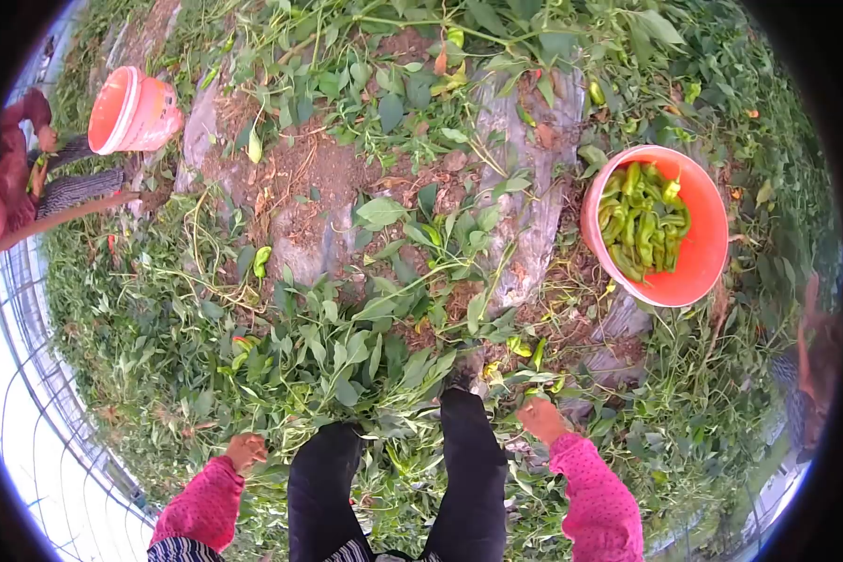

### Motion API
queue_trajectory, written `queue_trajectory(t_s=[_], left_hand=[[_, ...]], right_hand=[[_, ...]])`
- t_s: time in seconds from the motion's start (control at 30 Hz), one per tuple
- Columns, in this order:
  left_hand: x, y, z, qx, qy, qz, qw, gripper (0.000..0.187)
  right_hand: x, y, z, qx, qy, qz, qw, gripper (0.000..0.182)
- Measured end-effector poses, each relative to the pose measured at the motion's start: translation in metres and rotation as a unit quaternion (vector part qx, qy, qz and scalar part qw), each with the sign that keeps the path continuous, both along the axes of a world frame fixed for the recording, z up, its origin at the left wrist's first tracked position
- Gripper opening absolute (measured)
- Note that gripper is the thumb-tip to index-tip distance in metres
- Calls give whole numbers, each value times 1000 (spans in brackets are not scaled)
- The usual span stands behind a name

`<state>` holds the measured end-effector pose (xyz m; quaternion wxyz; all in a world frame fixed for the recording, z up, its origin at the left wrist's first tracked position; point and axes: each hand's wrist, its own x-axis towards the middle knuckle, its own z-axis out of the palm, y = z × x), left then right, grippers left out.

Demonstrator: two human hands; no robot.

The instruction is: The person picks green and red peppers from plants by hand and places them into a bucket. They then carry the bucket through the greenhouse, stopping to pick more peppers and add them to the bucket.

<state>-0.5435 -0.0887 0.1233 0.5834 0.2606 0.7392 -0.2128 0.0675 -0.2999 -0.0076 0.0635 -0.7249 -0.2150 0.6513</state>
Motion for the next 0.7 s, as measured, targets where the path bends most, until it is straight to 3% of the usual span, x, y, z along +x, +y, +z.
queue_trajectory(t_s=[0.07, 0.13, 0.23, 0.3, 0.43, 0.47, 0.53, 0.63, 0.67, 0.7], left_hand=[[15, -1, 33, -7, 10, -13, 1000, 29], [39, 7, 64, -12, 21, -25, 999, 31], [78, 23, 108, 12, 46, -25, 999, 30], [111, 41, 133, 34, 26, -37, 998, 28], [157, 71, 153, 41, 31, -102, 994, 27], [172, 80, 158, 33, 42, -87, 995, 26], [199, 94, 164, 40, 42, -93, 994, 26], [212, 109, 162, 38, 32, -116, 992, 25], [216, 113, 161, 54, 22, -101, 993, 24], [222, 117, 158, 69, 10, -85, 994, 25]], right_hand=[[11, -11, 16, -42, 20, -28, 999, 25], [24, -7, 27, -83, 66, -237, 966, 32], [66, 36, 57, -103, 43, -337, 935, 43], [95, 57, 56, -54, 57, -424, 902, 63], [146, 99, 55, 3, 60, -571, 819, 84], [157, 102, 46, 4, 64, -582, 811, 84], [175, 106, 17, 22, 43, -683, 729, 74], [189, 110, -7, 54, 50, -692, 718, 73], [190, 111, -17, 49, 32, -697, 715, 61], [191, 110, -24, 50, 27, -702, 710, 61]])
